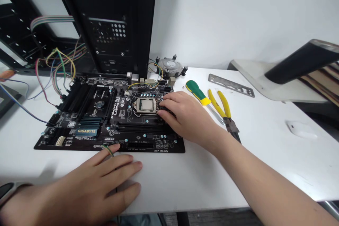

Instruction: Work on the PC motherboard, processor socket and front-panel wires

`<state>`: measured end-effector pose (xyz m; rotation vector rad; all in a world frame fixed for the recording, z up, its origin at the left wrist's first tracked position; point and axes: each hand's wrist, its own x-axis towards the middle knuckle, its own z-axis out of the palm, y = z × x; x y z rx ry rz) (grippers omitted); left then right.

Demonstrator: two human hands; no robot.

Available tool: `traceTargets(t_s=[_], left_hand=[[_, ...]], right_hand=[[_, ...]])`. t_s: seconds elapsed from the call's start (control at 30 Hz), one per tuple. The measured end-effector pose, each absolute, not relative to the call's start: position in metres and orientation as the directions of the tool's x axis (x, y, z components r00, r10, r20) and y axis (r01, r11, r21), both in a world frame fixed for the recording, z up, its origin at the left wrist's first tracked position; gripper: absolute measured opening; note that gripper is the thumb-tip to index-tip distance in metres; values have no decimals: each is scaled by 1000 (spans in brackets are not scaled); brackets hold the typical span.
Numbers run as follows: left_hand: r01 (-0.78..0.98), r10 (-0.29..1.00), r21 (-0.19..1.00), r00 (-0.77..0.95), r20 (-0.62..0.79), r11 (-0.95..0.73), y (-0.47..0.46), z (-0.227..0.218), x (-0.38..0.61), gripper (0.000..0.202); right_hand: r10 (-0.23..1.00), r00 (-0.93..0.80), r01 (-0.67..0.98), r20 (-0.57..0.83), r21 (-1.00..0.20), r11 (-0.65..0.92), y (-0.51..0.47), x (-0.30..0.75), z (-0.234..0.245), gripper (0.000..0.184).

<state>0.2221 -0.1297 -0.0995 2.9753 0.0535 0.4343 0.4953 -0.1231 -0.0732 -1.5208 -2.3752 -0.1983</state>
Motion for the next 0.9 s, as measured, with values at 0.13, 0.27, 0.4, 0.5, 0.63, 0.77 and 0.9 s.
traceTargets(t_s=[0.13, 0.27, 0.4, 0.5, 0.63, 0.77, 0.9], left_hand=[[25, 77, 172, 950, 302, -985, -132, -95, 222, 31], [106, 149, 214, 969, 195, -971, -134, -85, 221, 29], [81, 120, 209, 976, 181, -975, -133, -86, 221, 32], [16, 62, 193, 971, 231, -981, -129, -94, 221, 34], [12, 57, 185, 969, 239, -983, -127, -97, 221, 34], [13, 61, 173, 961, 270, -985, -127, -95, 222, 31], [18, 66, 165, 954, 293, -986, -128, -97, 223, 30]], right_hand=[[857, -389, 901, 339, -55, 431, -123, 495, -73, 33], [860, -374, 905, 346, -67, 420, -123, 496, -74, 32], [866, -366, 907, 341, -77, 413, -123, 496, -75, 31], [864, -371, 906, 339, -72, 417, -123, 496, -74, 31], [857, -387, 901, 340, -61, 430, -122, 496, -73, 32], [853, -391, 896, 346, -68, 439, -123, 496, -73, 32], [860, -383, 900, 337, -73, 430, -123, 496, -74, 33]])
